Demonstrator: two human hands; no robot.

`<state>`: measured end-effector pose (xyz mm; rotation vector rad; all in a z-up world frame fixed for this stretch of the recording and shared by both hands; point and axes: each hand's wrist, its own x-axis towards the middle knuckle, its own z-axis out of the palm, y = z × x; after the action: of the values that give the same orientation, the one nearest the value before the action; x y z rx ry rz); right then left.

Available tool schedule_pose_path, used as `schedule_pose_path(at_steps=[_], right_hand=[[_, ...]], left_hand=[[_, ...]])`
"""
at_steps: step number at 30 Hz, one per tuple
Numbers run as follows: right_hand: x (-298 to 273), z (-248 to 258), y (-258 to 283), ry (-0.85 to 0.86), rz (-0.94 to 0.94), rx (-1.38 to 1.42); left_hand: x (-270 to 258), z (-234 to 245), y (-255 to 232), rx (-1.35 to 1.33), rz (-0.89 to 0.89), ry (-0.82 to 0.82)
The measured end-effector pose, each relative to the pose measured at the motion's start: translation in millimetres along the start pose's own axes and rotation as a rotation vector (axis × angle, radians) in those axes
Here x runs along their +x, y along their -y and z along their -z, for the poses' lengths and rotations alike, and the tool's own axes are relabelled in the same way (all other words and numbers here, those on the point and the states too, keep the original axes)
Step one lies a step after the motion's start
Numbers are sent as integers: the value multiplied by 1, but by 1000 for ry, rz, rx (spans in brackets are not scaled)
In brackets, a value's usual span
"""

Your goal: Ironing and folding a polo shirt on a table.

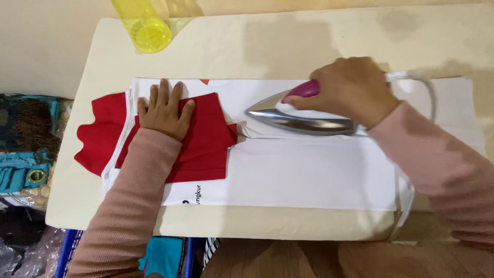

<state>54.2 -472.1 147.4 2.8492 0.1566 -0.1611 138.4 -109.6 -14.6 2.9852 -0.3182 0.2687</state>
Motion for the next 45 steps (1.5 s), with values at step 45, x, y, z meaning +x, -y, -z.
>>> schedule_pose_path(at_steps=[45], right_hand=[[-116, -112, -220, 219, -434, -223]], left_hand=[[1, -11, 6, 36, -67, -47]])
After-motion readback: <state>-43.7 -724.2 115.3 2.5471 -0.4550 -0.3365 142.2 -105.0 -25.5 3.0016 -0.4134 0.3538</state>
